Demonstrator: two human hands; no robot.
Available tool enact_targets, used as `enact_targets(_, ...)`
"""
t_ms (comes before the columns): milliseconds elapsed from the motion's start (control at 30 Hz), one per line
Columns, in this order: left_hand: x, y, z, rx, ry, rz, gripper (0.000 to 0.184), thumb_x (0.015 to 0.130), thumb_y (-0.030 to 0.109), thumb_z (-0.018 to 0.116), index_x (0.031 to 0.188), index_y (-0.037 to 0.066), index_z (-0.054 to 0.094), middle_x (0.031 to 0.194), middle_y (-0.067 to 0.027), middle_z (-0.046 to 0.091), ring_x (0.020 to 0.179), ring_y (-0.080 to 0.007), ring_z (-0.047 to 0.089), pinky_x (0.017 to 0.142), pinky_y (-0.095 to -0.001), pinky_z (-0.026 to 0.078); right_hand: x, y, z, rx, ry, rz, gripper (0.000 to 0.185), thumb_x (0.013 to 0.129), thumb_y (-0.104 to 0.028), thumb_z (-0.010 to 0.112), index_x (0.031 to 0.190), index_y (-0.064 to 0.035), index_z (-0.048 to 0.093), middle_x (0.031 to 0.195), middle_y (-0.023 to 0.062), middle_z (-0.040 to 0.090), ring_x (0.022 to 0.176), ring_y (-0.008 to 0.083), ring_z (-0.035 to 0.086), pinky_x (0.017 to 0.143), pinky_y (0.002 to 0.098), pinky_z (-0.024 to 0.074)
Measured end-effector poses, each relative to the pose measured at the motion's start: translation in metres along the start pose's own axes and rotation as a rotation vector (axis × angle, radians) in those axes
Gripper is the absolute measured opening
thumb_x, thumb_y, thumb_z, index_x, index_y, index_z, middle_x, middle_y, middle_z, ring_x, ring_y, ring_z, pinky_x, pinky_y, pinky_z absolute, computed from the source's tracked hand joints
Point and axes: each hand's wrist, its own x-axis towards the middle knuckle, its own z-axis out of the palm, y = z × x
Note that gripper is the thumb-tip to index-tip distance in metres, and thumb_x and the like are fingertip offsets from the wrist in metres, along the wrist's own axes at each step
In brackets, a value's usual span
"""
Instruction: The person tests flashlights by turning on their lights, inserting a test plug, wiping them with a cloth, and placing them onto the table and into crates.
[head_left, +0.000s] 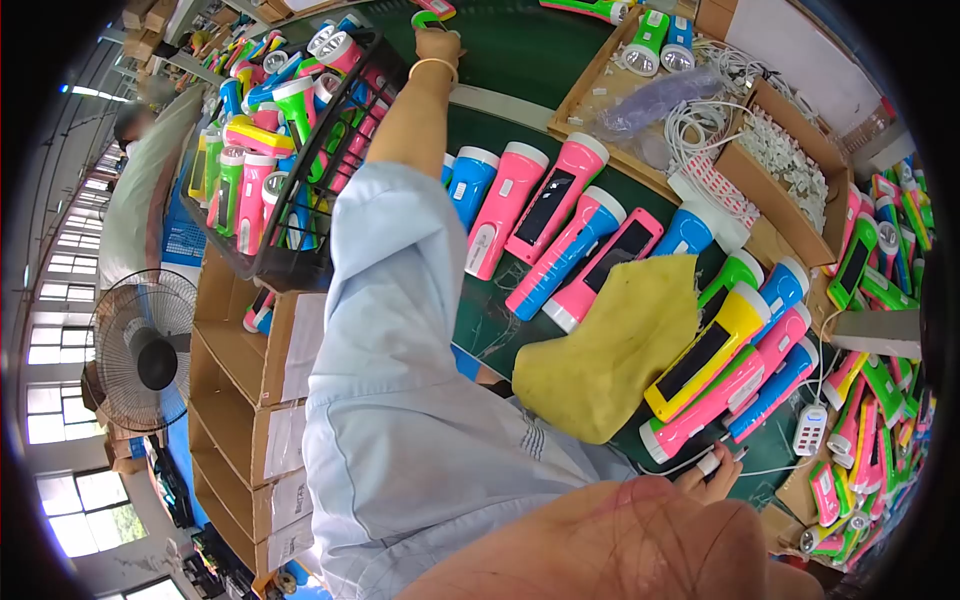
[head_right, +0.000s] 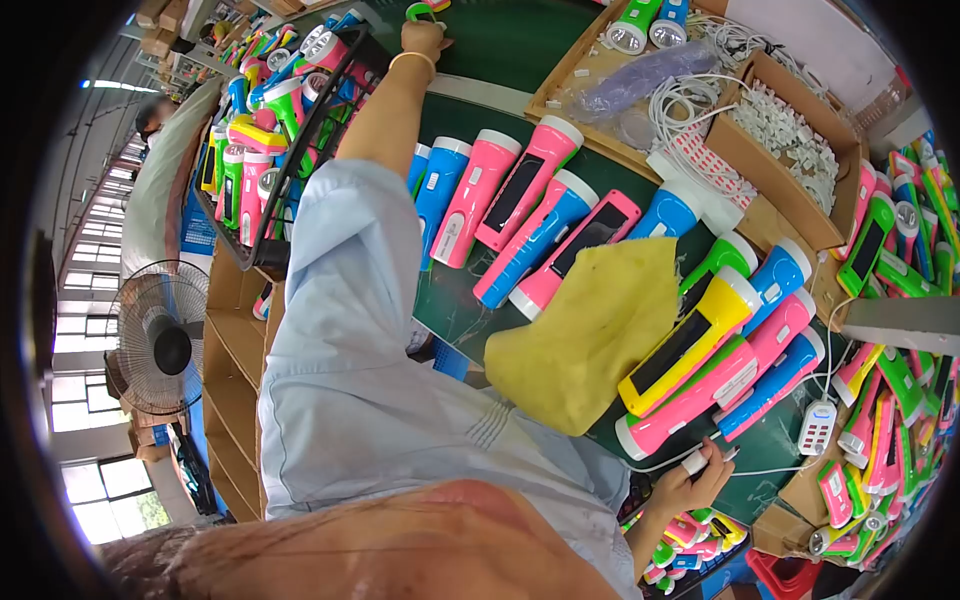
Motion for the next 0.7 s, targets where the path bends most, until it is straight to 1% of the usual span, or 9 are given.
enact_targets(100, -0.01, 0.017, -0.015, -0.489, -0.16, -0.242, 0.024, 0.081, -0.002, 0.054, 0.104, -0.006, 0.047, 0.1, -0.0176, 0.054, 0.092, -0.0289, 0.057, 0.077, -0.0464, 0.057, 0.001, -0.004, 0.0, 0.036, 0.024, -0.031, 0.01, 0.084, -0.004, 0.052, 0.085, 0.0033, 0.06, 0.074, 0.0134, 0.053, 0.065, 0.0277, 0.053, 0.059, 0.0346, 0.0424)
enact_targets(233, -0.088, 0.044, -0.049, -0.966, -0.847, -0.388, 0.037, 0.086, 0.01, 0.051, 0.118, -0.003, 0.039, 0.098, -0.0165, 0.052, 0.08, -0.0269, 0.055, 0.067, -0.0329, 0.055, -0.001, -0.001, -0.002, 0.104, 0.036, -0.061, 0.01, 0.085, -0.004, 0.053, 0.085, 0.0026, 0.061, 0.073, 0.013, 0.055, 0.064, 0.0268, 0.053, 0.059, 0.0337, 0.0426)
enact_targets(367, -0.246, 0.075, -0.091, -1.239, -1.182, -0.556, 0.039, 0.085, 0.014, 0.052, 0.118, -0.003, 0.041, 0.101, -0.0159, 0.052, 0.083, -0.023, 0.055, 0.071, -0.028, 0.051, -0.001, 0.004, -0.007, 0.241, 0.023, -0.128, 0.012, 0.084, -0.003, 0.053, 0.087, 0.0027, 0.063, 0.074, 0.0124, 0.058, 0.065, 0.0248, 0.054, 0.06, 0.0313, 0.0437)
enact_targets(433, -0.322, 0.07, -0.098, -1.498, -1.139, -0.984, 0.046, 0.081, 0.016, 0.056, 0.121, -0.001, 0.041, 0.106, -0.0154, 0.051, 0.087, -0.0224, 0.055, 0.075, -0.0285, 0.05, -0.002, -0.004, -0.018, 0.397, -0.068, 0.016, 0.018, 0.087, -0.013, 0.053, 0.089, 0.0023, 0.064, 0.078, 0.0121, 0.06, 0.069, 0.022, 0.056, 0.063, 0.0314, 0.0448)
enact_targets(500, -0.393, 0.05, -0.11, -1.463, -1.308, -1.17, 0.055, 0.077, 0.019, 0.06, 0.124, 0.0, 0.041, 0.112, -0.0155, 0.05, 0.092, -0.0227, 0.054, 0.079, -0.0289, 0.049, -0.003, -0.023, -0.031, 0.578, -0.205, 0.168, 0.027, 0.089, -0.022, 0.054, 0.094, 0.0031, 0.063, 0.085, 0.0118, 0.062, 0.072, 0.0205, 0.057, 0.065, 0.0325, 0.0451)
enact_targets(533, -0.433, 0.057, -0.118, -1.301, -1.095, -1.28, 0.059, 0.075, 0.021, 0.061, 0.126, 0.0, 0.04, 0.113, -0.0162, 0.05, 0.089, -0.0232, 0.055, 0.076, -0.0304, 0.05, 0.001, -0.043, -0.031, 0.724, -0.183, 0.15, 0.037, 0.088, -0.03, 0.054, 0.099, 0.005, 0.061, 0.09, 0.0113, 0.061, 0.072, 0.0193, 0.057, 0.066, 0.0324, 0.0449)
enact_targets(600, -0.488, 0.015, -0.115, -1.369, -1.604, -1.323, 0.058, 0.08, 0.03, 0.058, 0.127, 0.001, 0.039, 0.111, -0.0221, 0.053, 0.087, -0.0312, 0.06, 0.069, -0.0345, 0.055, 0.009, -0.06, -0.021, 1.139, -0.298, 0.224, 0.058, 0.084, -0.043, 0.057, 0.11, 0.0094, 0.052, 0.101, 0.0118, 0.058, 0.081, 0.0188, 0.058, 0.071, 0.0319, 0.0454)
enact_targets(633, -0.511, 0.01, -0.113, -1.512, -1.829, -1.299, 0.059, 0.083, 0.037, 0.055, 0.128, 0.002, 0.037, 0.114, -0.0255, 0.052, 0.088, -0.036, 0.061, 0.069, -0.0366, 0.056, -0.006, -0.019, -0.008, 1.303, -0.456, 0.513, 0.052, 0.084, -0.037, 0.058, 0.109, 0.0091, 0.051, 0.101, 0.014, 0.058, 0.088, 0.0208, 0.057, 0.074, 0.0328, 0.046)
enact_targets(700, -0.535, 0.023, -0.125, -0.962, -1.91, -1.109, 0.054, 0.084, 0.029, 0.059, 0.126, 0.002, 0.037, 0.104, -0.0254, 0.056, 0.072, -0.0355, 0.064, 0.058, -0.0357, 0.057, -0.001, -0.079, -0.045, 1.199, -0.348, 0.52, 0.043, 0.083, -0.029, 0.058, 0.108, 0.0059, 0.051, 0.1, 0.0132, 0.059, 0.087, 0.0195, 0.057, 0.075, 0.0353, 0.0457)
